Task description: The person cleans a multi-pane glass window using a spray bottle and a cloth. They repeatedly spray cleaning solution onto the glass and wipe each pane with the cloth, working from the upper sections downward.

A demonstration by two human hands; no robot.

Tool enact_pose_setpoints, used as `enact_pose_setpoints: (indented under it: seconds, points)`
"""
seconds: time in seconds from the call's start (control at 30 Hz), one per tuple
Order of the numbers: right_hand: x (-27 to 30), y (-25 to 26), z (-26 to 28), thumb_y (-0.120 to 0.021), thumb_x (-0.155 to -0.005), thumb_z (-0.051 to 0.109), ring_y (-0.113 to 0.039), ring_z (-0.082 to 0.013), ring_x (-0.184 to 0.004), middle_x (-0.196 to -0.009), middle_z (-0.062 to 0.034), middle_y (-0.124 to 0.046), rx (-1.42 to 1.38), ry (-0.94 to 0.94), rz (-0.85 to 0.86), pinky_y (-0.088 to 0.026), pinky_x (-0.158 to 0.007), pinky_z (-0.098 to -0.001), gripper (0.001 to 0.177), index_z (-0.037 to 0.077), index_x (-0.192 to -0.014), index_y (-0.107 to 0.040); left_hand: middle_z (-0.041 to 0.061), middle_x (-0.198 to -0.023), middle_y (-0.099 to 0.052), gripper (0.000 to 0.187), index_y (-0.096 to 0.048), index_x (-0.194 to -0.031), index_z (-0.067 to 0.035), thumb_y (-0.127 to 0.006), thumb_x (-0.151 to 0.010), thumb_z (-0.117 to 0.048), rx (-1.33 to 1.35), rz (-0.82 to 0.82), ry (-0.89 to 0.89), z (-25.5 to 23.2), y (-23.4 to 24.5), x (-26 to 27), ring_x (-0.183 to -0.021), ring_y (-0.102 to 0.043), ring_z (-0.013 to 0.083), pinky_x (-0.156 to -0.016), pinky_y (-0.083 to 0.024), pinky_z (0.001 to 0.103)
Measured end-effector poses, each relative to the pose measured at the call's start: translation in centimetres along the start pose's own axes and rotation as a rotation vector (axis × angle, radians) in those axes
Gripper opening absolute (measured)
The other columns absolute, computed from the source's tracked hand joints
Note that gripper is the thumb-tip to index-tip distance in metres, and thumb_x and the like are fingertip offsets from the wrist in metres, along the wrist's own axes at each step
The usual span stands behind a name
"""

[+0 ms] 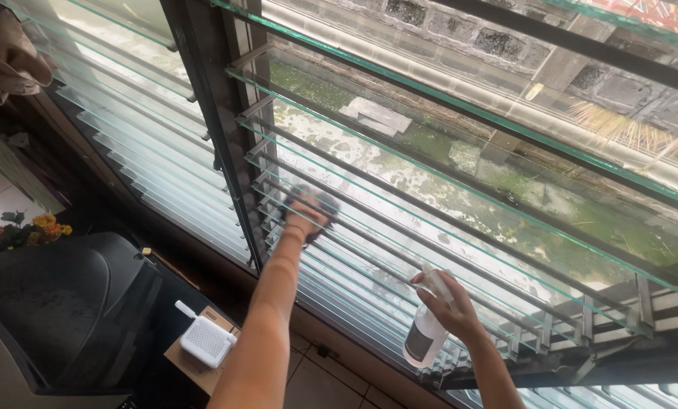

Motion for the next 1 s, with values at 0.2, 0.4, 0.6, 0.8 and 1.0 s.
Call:
enact_pose_setpoints:
  seconds: [0.2, 0.4, 0.6, 0.8, 1.0]
  points:
    - [-0.4, 0.0, 0.4, -0.070, -0.092, 0.018, -0.067, -0.0222, -0.108, -0.110, -0.0101, -0.068, 0.060, 0.004, 0.013, -0.054, -0.091, -0.0385, 0.022, 0.007, -0.111, -0.072, 0.019, -0.097, -0.075, 0.043, -0.079, -0.096, -0.009, -0.048, -0.096, -0.038, 0.357, 0.180, -0.064, -12.6, 4.4, -2.5, -0.093, -0.073, 0.0372, -0.091, -0.057, 0.050]
    - [-0.7, -0.2, 0.4, -0.070, -0.090, 0.016, -0.068, -0.0221, -0.105, -0.108, -0.0087, -0.067, 0.106, 0.032, -0.003, -0.055, -0.088, -0.0369, 0.021, 0.008, -0.110, -0.073, 0.020, -0.095, -0.076, 0.046, -0.077, -0.099, -0.009, -0.052, -0.091, -0.046, 0.452, 0.154, -0.061, -18.8, 6.5, -1.9, -0.094, -0.073, 0.0372, -0.099, -0.050, 0.049]
    - [-0.7, 0.1, 0.6, -0.071, -0.091, 0.015, -0.068, -0.0225, -0.103, -0.107, -0.0097, -0.069, 0.172, 0.052, 0.001, -0.054, -0.088, -0.0371, 0.021, 0.007, -0.110, -0.074, 0.018, -0.102, -0.076, 0.047, -0.079, -0.102, -0.011, -0.049, -0.095, -0.047, 0.430, 0.212, -0.087, -18.1, 6.1, -2.7, -0.098, -0.072, 0.0367, -0.096, -0.053, 0.050]
    - [-0.2, -0.2, 0.4, -0.071, -0.090, 0.016, -0.069, -0.0222, -0.102, -0.108, -0.0098, -0.069, 0.096, 0.043, -0.001, -0.055, -0.085, -0.0375, 0.022, 0.006, -0.110, -0.073, 0.017, -0.097, -0.076, 0.038, -0.074, -0.109, -0.017, -0.051, -0.093, -0.043, 0.313, 0.127, -0.035, -8.4, 4.1, -2.2, -0.091, -0.074, 0.0354, -0.086, -0.056, 0.051]
    - [-0.5, -0.1, 1.1, -0.070, -0.092, 0.013, -0.067, -0.0219, -0.105, -0.108, -0.0095, -0.069, 0.108, 0.092, 0.013, -0.053, -0.090, -0.0362, 0.021, 0.005, -0.111, -0.073, 0.021, -0.121, -0.069, 0.061, -0.074, -0.114, -0.004, -0.043, -0.103, -0.056, 0.214, 0.173, 0.350, 1.6, 1.5, -0.5, -0.112, -0.066, 0.0333, -0.096, -0.054, 0.043]
Point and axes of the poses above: each hand's wrist, its own x-axis away from the middle knuckle, its own y-axis out of the back of the hand, z = x × y, the point moved 3 cm from there along -x, towards the middle knuckle
